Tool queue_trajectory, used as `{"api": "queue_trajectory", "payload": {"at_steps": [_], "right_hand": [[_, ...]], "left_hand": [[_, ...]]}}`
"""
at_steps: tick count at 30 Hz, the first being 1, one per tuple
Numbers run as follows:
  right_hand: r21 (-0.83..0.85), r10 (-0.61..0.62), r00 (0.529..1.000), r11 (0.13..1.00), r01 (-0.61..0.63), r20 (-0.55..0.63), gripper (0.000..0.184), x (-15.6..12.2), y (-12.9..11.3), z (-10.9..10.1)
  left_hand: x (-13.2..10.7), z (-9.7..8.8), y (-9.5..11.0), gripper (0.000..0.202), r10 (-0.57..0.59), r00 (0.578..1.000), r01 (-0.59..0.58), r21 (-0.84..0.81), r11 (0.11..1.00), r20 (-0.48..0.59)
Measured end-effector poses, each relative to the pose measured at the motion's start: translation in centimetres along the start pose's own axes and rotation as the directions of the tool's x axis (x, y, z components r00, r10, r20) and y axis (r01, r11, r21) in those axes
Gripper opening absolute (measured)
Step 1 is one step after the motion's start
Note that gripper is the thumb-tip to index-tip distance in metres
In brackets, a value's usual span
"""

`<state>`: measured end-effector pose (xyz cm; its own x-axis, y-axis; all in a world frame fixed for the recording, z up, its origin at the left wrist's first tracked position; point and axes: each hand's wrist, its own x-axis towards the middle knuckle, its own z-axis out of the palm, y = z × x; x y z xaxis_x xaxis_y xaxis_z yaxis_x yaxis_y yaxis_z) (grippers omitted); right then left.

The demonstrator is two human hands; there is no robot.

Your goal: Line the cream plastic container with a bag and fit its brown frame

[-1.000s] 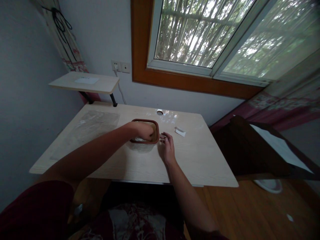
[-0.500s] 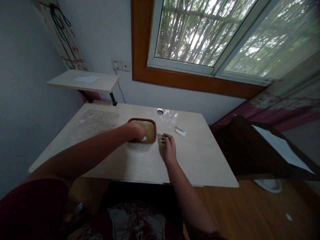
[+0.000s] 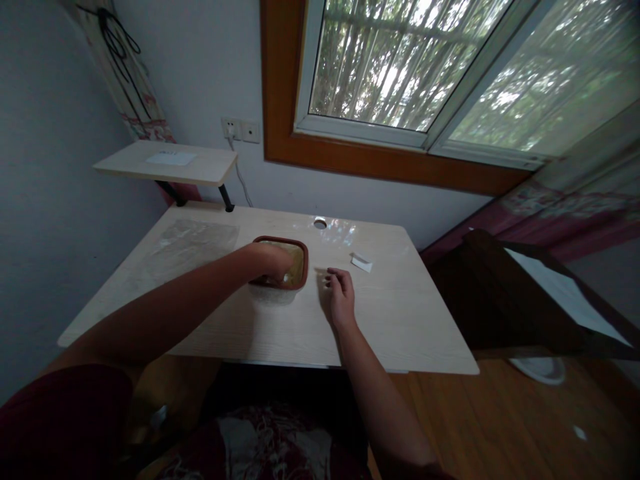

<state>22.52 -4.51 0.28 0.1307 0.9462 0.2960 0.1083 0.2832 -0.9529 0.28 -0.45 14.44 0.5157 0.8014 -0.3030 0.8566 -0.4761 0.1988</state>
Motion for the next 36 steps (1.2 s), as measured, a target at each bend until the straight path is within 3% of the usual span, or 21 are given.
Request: {"api": "queue_trajectory", "payload": {"at_steps": [3,6,9,13,16,20,24,28,32,36], "right_hand": [[-0.154,-0.147,0.98,0.98,0.126,-0.132,0.021,0.7,-0.1,-1.1],[-0.339,-0.283,0.937,0.918,0.205,-0.202,0.025,2.1,0.2,-3.3],[-0.528,-0.379,0.918,0.807,0.265,-0.119,0.03,4.1,1.1,-6.1],[-0.71,-0.326,0.929,0.612,0.348,0.173,0.027,6.0,3.2,-8.8],[-0.756,-0.272,0.926,0.54,0.371,0.26,0.032,6.3,4.6,-9.2],[-0.767,-0.262,0.924,0.518,0.378,0.279,0.04,6.1,5.6,-8.9],[-0.78,-0.262,0.935,0.523,0.344,0.237,0.046,5.9,5.7,-8.8],[-0.754,-0.264,0.943,0.573,0.323,0.203,0.047,6.0,5.1,-9.0],[-0.588,-0.236,0.968,0.772,0.241,0.087,0.04,5.4,3.8,-8.8],[-0.138,-0.029,0.997,0.99,0.02,-0.067,0.038,4.0,1.2,-7.5]], "left_hand": [[-2.1,-1.9,0.5,0.017,-0.012,0.999,0.01,0.064,0.998,0.029],[-4.7,-3.0,1.2,0.023,0.047,0.991,-0.035,0.093,0.995,-0.126],[-7.3,-3.1,2.2,0.025,0.08,0.953,-0.054,0.095,0.994,-0.293],[-9.5,-2.4,3.7,0.027,0.101,0.91,-0.076,0.077,0.994,-0.401],[-10.1,-1.3,4.3,0.034,0.097,0.903,-0.082,0.054,0.995,-0.418],[-9.8,0.5,4.1,0.045,0.143,0.927,-0.124,0.076,0.989,-0.347],[-9.0,2.0,3.3,0.03,0.142,0.94,-0.123,0.081,0.989,-0.312],[-8.3,2.5,2.7,0.024,0.165,0.917,-0.143,0.088,0.986,-0.363],[-8.1,2.3,2.6,0.033,0.186,0.831,-0.192,0.042,0.98,-0.524],[-7.9,2.5,2.5,0.028,0.145,0.725,-0.224,-0.031,0.974,-0.673]]}}
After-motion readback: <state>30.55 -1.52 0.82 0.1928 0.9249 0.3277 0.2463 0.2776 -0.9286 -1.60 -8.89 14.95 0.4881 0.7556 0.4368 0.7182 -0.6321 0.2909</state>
